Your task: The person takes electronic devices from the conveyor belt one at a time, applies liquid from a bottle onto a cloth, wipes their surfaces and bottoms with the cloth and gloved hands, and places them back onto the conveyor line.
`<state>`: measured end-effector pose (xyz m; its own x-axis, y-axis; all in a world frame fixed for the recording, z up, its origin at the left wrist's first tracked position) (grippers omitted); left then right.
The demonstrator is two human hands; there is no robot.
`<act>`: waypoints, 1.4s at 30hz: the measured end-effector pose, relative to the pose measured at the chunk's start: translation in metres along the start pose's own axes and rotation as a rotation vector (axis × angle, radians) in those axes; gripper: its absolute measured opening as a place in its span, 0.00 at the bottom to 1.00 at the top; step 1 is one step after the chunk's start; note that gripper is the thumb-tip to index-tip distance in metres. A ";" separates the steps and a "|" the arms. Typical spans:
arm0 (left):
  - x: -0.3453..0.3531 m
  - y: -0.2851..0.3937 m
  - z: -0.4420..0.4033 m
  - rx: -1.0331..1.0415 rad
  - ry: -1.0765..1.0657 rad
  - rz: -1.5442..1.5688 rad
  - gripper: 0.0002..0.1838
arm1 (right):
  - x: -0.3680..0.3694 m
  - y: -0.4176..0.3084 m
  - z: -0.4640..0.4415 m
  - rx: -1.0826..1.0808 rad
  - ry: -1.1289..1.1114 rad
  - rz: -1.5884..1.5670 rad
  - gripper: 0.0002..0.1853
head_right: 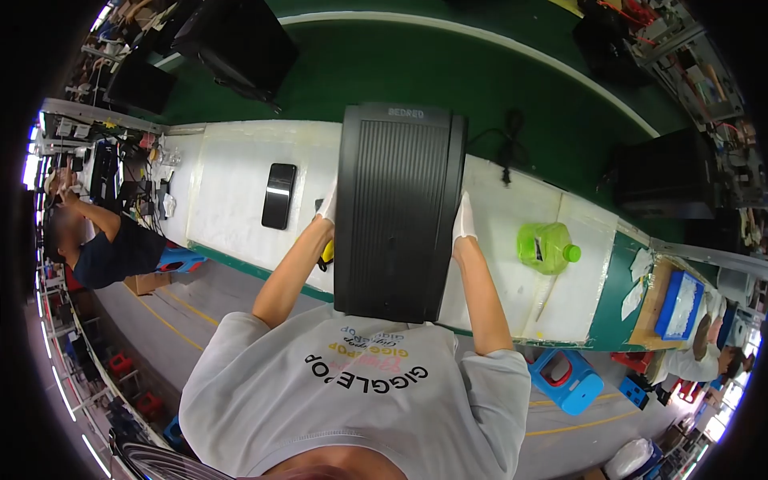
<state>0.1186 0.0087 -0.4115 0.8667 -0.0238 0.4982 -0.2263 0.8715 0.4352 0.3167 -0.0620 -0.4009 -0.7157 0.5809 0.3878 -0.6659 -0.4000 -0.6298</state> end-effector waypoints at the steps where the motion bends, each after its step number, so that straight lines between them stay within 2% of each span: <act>1: -0.024 -0.018 -0.016 -0.071 0.080 -0.040 0.43 | -0.013 0.013 -0.002 -0.006 0.026 0.108 0.38; 2: -0.048 -0.036 -0.031 -0.141 0.160 -0.079 0.44 | -0.025 0.023 -0.005 -0.012 0.050 0.218 0.39; 6: -0.036 -0.045 -0.011 -0.176 0.165 -0.025 0.45 | -0.049 0.053 -0.003 -0.034 0.022 0.301 0.38; 8: -0.063 -0.060 -0.036 -0.204 0.123 -0.086 0.46 | -0.052 0.060 0.005 -0.020 0.055 0.236 0.37; 9: -0.057 -0.057 -0.032 -0.155 0.102 -0.031 0.46 | -0.056 0.062 0.000 -0.039 0.078 0.210 0.36; 14: -0.068 -0.065 -0.037 -0.178 0.169 -0.082 0.45 | -0.071 0.075 -0.008 -0.017 0.114 0.123 0.35; 16: -0.048 -0.055 -0.021 -0.082 0.141 0.005 0.42 | -0.069 0.071 -0.006 -0.041 0.037 0.192 0.32; 18: -0.064 -0.063 -0.048 -0.055 0.048 0.318 0.38 | -0.076 0.066 -0.008 -0.030 0.066 0.300 0.33; 20: -0.067 -0.064 -0.042 -0.123 0.161 0.038 0.36 | -0.078 0.059 -0.012 -0.059 0.041 0.522 0.34; 21: -0.058 -0.061 -0.033 -0.106 0.147 0.092 0.35 | -0.070 0.055 -0.001 -0.043 0.044 0.521 0.34; 23: -0.064 -0.059 -0.031 -0.109 0.173 0.042 0.34 | -0.049 0.040 0.016 -0.046 0.060 0.558 0.40; 28: -0.065 -0.060 -0.017 -0.131 0.280 -0.034 0.32 | -0.064 0.063 -0.004 -0.071 0.073 0.434 0.45; 30: -0.057 -0.058 -0.014 -0.126 0.193 -0.037 0.31 | -0.069 0.065 0.001 -0.073 0.114 0.431 0.47; 32: -0.074 -0.052 -0.016 -0.071 0.320 -0.011 0.30 | -0.057 0.054 0.014 -0.110 0.149 0.497 0.50; 33: -0.074 -0.048 -0.016 -0.059 0.313 -0.013 0.30 | -0.052 0.048 0.022 -0.066 0.172 0.578 0.51; 35: -0.079 -0.025 -0.003 0.095 0.403 -0.219 0.34 | -0.032 0.035 0.029 -0.122 0.108 0.536 0.51; 36: -0.062 0.004 0.038 0.391 0.628 -0.420 0.36 | -0.020 0.030 0.030 -0.158 0.050 0.495 0.50; 38: -0.017 0.032 0.094 0.578 0.655 -0.777 0.37 | -0.002 0.032 0.023 -0.190 -0.023 0.456 0.50; 40: 0.019 0.036 0.132 0.719 0.753 -0.934 0.32 | 0.003 0.056 0.002 -0.093 0.014 0.273 0.45; 41: 0.032 0.032 0.139 0.716 0.723 -0.974 0.29 | 0.005 0.066 -0.003 -0.034 0.034 0.182 0.42; 42: 0.038 0.026 0.142 0.827 0.792 -1.123 0.27 | 0.012 0.062 0.009 0.017 -0.001 0.102 0.38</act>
<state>0.0831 -0.0392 -0.2748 0.6936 0.0385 -0.7194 0.7145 0.0906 0.6937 0.2643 -0.0865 -0.4290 -0.7800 0.5359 0.3230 -0.5930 -0.4686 -0.6548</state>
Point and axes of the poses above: each hand's wrist, its own z-axis away from the middle knuckle, its own x-axis out of the palm, y = z × x, the point moved 8 cm from there along -z, towards the middle knuckle, and after that the axes turned 9 degrees about -x, right-handed, at the moved point
